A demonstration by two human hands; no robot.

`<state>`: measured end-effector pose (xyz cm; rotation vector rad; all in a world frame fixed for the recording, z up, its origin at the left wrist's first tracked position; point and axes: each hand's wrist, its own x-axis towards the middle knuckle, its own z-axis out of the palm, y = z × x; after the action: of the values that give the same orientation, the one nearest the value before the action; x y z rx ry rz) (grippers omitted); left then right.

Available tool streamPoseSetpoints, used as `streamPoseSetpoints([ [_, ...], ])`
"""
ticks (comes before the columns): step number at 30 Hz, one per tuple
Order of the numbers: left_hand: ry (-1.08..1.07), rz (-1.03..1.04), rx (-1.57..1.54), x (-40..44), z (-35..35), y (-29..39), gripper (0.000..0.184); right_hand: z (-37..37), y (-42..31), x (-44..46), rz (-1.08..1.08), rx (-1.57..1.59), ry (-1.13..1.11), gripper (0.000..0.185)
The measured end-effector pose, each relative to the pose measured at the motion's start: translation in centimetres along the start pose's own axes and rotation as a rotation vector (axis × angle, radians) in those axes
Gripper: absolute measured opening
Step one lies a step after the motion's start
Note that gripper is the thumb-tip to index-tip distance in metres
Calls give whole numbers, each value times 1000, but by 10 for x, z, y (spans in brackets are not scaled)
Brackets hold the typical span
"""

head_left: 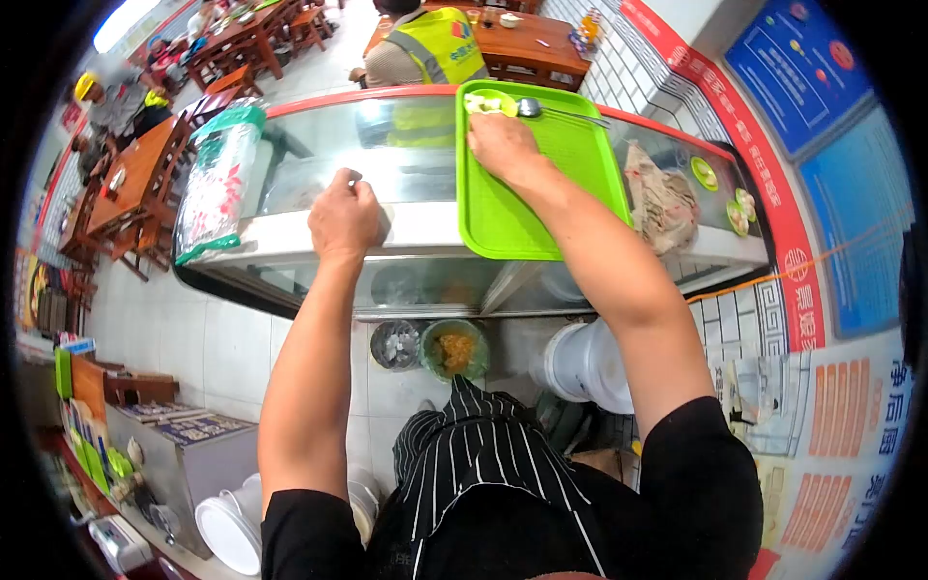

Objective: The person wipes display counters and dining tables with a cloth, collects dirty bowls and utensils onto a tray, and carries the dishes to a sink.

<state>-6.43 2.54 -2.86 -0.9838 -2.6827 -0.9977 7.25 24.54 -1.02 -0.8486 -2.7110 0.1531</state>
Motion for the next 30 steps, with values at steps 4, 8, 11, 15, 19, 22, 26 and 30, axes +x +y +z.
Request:
streamPoseSetpoints([
  [4, -2, 22, -26, 0, 4, 4, 27, -16, 6, -27, 51, 108, 12, 20],
  [8, 20, 83, 33, -1, 13, -5, 29, -48, -15, -109, -59, 732, 374, 13],
  [11, 14, 72, 14, -2, 13, -3, 30, -41, -38, -217, -19, 694, 433, 10],
  [15, -18, 74, 1, -6, 18, -5, 31, 61, -37, -315, 287, 825, 268, 13],
  [19, -14, 42, -6, -5, 21, -5, 30, 168, -29, -357, 466, 759, 53, 13],
  [22, -8, 82, -1, -2, 24, -5, 29, 174, -28, -363, 431, 695, -92, 26],
  [26, -19, 71, -9, 0, 24, 4, 27, 54, -6, -328, 241, 607, 322, 30],
  [30, -12, 80, -31, 1, 20, 12, 27, -82, 89, -277, 113, 148, 646, 45],
])
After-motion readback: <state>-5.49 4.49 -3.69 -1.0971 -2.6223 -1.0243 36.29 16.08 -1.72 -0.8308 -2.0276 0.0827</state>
